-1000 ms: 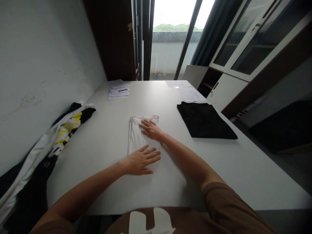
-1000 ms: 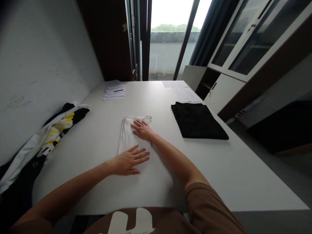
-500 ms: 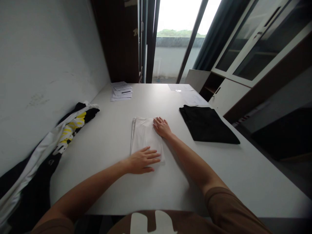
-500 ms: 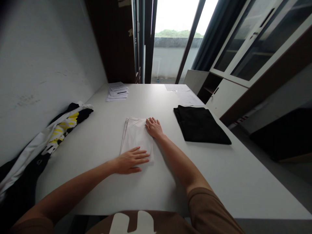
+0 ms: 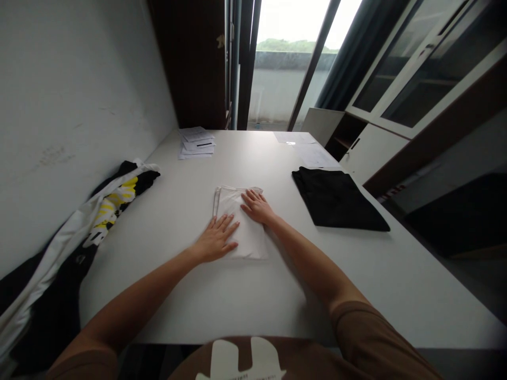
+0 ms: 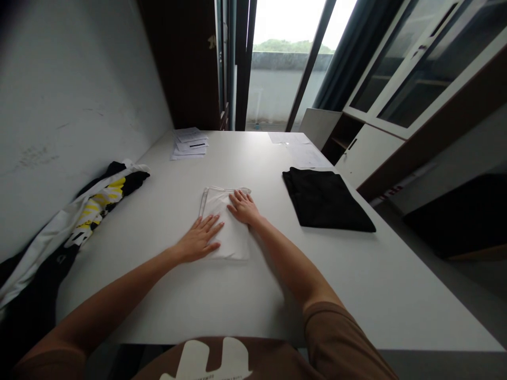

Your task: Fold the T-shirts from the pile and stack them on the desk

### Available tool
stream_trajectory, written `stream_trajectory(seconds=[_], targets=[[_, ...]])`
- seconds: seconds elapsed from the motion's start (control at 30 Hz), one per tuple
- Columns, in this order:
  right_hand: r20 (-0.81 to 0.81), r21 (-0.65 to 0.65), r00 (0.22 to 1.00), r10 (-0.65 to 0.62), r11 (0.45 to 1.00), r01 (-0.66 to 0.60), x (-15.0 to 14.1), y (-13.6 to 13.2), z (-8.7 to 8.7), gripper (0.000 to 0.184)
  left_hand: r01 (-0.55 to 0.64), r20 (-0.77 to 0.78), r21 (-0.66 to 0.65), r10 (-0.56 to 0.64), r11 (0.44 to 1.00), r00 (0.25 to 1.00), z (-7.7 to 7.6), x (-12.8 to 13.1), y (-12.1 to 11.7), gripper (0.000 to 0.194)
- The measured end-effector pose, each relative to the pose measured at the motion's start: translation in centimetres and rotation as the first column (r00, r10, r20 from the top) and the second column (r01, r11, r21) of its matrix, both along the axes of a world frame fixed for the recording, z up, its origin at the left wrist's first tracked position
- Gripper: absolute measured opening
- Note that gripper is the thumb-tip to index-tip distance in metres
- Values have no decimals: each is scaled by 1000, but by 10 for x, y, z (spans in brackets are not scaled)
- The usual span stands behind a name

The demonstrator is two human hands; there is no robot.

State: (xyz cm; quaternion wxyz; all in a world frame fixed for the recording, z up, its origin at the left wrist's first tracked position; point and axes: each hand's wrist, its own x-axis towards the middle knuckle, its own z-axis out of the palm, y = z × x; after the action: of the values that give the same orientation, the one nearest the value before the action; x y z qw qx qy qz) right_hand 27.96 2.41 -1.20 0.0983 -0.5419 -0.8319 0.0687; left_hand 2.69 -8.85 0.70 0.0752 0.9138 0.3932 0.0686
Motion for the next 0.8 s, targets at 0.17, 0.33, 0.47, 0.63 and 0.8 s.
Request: stream_trajectory(seconds=[0.17, 0.33, 0.47, 0.63, 0.8], targets=[[5, -11, 982, -190, 982, 190, 15, 13, 1, 63, -59, 34, 31, 58, 998, 998, -1, -1, 7, 65], [-36, 98, 980, -196, 975, 199, 15, 7, -1, 62, -115, 66, 66, 111, 991, 992, 1, 4, 37, 59], [-22, 64, 992, -121, 990, 123, 13, 3, 2, 61, -131, 90, 32, 127, 991, 988, -5, 20, 68, 59], [3, 19, 988, -157, 987, 157, 15, 4, 6, 59, -243, 87, -29, 245, 970, 966, -16, 31, 100, 63], [-10, 52, 989, -145, 988, 146, 13, -1, 7, 59, -398, 19, -42, 399, 916, 917, -18, 18, 111, 66]])
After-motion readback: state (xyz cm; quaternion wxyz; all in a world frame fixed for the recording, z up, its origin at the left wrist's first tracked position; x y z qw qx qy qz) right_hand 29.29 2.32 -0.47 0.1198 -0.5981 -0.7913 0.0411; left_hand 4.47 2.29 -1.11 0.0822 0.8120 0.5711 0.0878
